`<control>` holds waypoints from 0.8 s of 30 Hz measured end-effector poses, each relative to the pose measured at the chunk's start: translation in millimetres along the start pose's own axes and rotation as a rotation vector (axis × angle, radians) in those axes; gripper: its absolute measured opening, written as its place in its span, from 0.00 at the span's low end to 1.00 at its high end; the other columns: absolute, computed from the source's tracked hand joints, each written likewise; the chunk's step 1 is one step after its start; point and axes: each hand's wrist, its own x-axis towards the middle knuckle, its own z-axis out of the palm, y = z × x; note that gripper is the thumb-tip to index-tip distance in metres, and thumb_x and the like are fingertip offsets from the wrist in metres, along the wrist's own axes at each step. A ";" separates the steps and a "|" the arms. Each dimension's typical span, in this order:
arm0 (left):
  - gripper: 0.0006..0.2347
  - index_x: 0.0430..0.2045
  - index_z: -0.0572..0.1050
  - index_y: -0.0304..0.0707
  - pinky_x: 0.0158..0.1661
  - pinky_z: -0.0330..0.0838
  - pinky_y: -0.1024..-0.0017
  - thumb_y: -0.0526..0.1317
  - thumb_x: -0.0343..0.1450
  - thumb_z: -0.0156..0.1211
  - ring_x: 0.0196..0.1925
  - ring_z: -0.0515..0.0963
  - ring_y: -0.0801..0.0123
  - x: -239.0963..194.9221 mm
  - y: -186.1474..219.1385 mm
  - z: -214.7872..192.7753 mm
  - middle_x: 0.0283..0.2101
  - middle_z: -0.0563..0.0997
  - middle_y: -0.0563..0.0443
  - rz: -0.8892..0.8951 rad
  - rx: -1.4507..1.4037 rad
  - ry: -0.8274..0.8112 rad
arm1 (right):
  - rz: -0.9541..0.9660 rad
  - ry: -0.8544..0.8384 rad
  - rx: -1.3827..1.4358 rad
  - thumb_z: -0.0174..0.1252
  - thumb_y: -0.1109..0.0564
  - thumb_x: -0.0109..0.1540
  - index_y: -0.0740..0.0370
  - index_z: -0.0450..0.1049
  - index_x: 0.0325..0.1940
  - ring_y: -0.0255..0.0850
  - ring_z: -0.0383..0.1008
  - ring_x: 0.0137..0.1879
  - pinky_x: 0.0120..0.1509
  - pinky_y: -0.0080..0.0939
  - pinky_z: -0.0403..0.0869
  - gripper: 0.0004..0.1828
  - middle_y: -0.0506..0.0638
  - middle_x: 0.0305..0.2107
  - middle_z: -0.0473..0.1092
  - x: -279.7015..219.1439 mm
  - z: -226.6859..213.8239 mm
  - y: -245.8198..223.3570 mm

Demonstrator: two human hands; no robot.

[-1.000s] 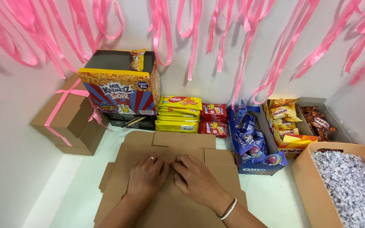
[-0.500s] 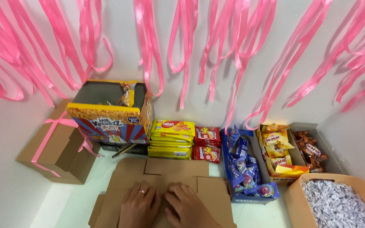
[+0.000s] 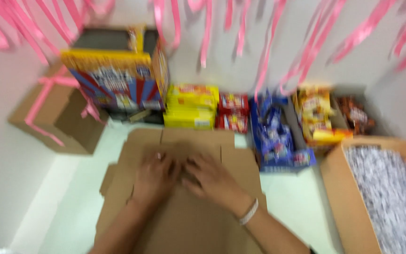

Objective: The person assembles a flat cardboard box by folding and interlocking its flaps. They work methodically, folding side panels, securing tabs, and forming the box structure on a white table.

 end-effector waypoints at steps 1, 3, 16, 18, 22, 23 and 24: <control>0.09 0.28 0.83 0.38 0.42 0.78 0.58 0.43 0.73 0.59 0.38 0.83 0.53 5.2 -3.0 5.7 0.30 0.82 0.45 -0.083 -0.022 -0.008 | 0.056 -0.085 -0.032 0.54 0.49 0.68 0.70 0.74 0.60 0.56 0.67 0.64 0.67 0.53 0.66 0.24 0.64 0.56 0.68 6.2 -8.4 0.7; 0.10 0.27 0.82 0.40 0.40 0.78 0.60 0.44 0.73 0.59 0.37 0.83 0.55 -3.4 6.7 6.3 0.29 0.81 0.46 -0.083 0.023 -0.004 | 0.077 -0.096 -0.037 0.53 0.49 0.69 0.69 0.73 0.60 0.54 0.68 0.64 0.67 0.51 0.66 0.23 0.63 0.55 0.68 -2.9 -3.5 -6.2; 0.14 0.18 0.79 0.41 0.30 0.75 0.70 0.46 0.73 0.58 0.29 0.79 0.64 6.5 13.2 -17.0 0.22 0.75 0.52 0.039 0.132 0.130 | -0.091 0.069 0.032 0.59 0.55 0.66 0.67 0.77 0.53 0.58 0.72 0.57 0.61 0.56 0.71 0.15 0.59 0.47 0.71 -2.6 -11.3 -5.2; 0.13 0.22 0.79 0.40 0.31 0.76 0.69 0.46 0.74 0.57 0.30 0.80 0.63 4.9 16.4 -23.5 0.25 0.76 0.51 0.005 0.102 0.067 | -0.092 0.084 0.049 0.60 0.55 0.66 0.67 0.78 0.53 0.57 0.73 0.57 0.61 0.55 0.71 0.15 0.59 0.46 0.72 0.5 -13.8 -5.4; 0.13 0.34 0.81 0.38 0.38 0.79 0.67 0.47 0.78 0.55 0.38 0.83 0.61 -3.5 35.1 -46.3 0.35 0.81 0.48 -0.057 0.073 -0.026 | -0.122 0.158 0.015 0.63 0.55 0.64 0.63 0.78 0.52 0.54 0.72 0.56 0.60 0.53 0.71 0.14 0.55 0.46 0.72 -4.4 0.1 3.9; 0.13 0.34 0.81 0.38 0.38 0.79 0.67 0.47 0.78 0.55 0.38 0.83 0.61 -7.7 55.3 -67.0 0.35 0.81 0.48 -0.059 0.077 -0.010 | -0.134 0.162 0.004 0.63 0.55 0.64 0.63 0.78 0.52 0.54 0.72 0.56 0.60 0.53 0.71 0.14 0.55 0.46 0.72 -6.6 -1.1 4.9; 0.14 0.47 0.73 0.37 0.43 0.78 0.56 0.42 0.71 0.62 0.47 0.79 0.49 -12.0 75.8 -88.5 0.44 0.76 0.40 -0.138 -0.086 -0.313 | -0.114 0.124 0.015 0.63 0.55 0.63 0.63 0.77 0.53 0.55 0.72 0.57 0.62 0.54 0.70 0.16 0.56 0.48 0.71 -8.4 -3.1 5.2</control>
